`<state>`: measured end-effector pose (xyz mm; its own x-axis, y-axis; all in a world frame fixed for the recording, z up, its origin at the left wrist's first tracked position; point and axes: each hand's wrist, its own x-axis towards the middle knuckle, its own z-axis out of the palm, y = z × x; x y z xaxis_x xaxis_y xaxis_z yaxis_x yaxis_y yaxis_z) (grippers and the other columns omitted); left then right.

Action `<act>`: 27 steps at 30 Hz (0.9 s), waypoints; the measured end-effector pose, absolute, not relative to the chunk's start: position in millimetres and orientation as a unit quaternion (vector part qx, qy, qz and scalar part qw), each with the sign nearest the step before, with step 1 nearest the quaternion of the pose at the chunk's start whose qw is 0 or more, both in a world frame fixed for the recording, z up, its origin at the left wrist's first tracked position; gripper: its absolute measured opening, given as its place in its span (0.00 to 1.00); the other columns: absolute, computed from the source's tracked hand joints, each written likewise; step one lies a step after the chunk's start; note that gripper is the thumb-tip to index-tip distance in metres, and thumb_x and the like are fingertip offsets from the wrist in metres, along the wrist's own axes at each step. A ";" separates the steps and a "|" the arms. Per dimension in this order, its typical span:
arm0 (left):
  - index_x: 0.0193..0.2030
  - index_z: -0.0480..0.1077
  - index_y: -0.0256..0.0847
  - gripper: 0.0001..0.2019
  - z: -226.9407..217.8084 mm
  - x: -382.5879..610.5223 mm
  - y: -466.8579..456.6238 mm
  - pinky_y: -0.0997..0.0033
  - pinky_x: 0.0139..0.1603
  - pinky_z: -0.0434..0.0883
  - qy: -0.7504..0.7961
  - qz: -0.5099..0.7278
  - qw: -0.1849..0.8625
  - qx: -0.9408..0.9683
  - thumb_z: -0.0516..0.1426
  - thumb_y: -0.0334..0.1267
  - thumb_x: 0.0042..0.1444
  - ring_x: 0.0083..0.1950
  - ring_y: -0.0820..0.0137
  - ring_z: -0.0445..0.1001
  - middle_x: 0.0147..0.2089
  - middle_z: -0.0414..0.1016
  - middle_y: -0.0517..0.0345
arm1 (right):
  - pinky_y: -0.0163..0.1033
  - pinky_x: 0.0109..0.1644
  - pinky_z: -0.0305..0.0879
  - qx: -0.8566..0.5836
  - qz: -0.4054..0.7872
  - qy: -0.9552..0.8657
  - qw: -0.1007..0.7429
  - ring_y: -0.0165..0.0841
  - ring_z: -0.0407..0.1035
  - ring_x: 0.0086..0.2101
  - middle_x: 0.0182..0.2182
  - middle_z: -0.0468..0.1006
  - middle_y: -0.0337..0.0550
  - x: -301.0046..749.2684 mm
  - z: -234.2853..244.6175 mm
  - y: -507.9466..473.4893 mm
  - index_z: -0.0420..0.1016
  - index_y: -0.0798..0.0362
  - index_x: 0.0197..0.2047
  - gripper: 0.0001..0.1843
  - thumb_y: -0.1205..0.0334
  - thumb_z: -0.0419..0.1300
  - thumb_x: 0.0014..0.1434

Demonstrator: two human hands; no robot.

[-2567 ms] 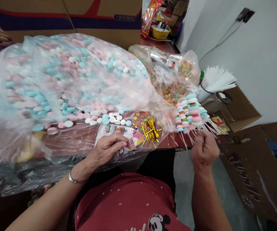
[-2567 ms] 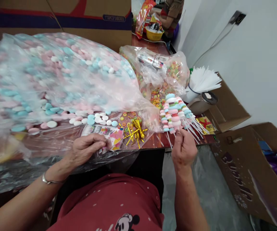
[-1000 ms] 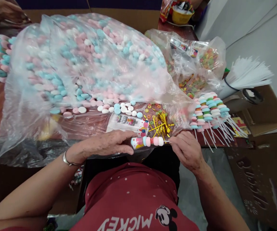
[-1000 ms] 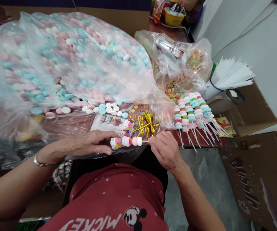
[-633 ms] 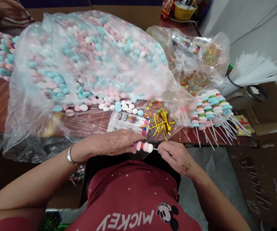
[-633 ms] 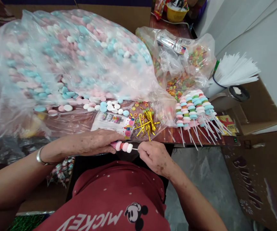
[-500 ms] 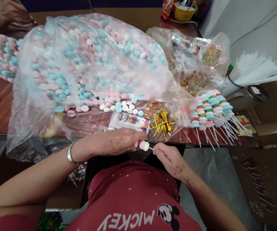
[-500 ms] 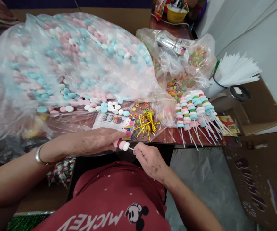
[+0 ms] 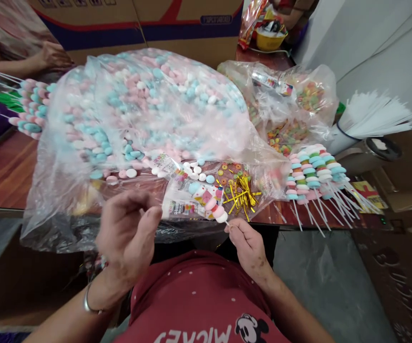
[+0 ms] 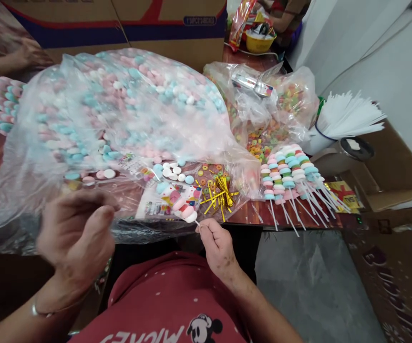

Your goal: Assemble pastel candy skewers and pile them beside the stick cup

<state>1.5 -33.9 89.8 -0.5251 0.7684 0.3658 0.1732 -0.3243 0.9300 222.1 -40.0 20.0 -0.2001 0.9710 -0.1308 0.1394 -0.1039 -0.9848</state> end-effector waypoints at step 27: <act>0.36 0.66 0.38 0.17 57.4 81.8 5.0 0.77 0.26 0.65 0.357 0.620 0.676 0.180 0.68 0.36 0.43 0.20 0.78 0.63 0.17 0.62 0.71 | 0.30 0.19 0.43 -0.438 0.671 -0.420 0.426 0.21 0.45 0.17 0.18 0.52 0.27 171.3 18.6 -31.7 0.65 0.52 0.31 0.14 0.50 0.55 0.61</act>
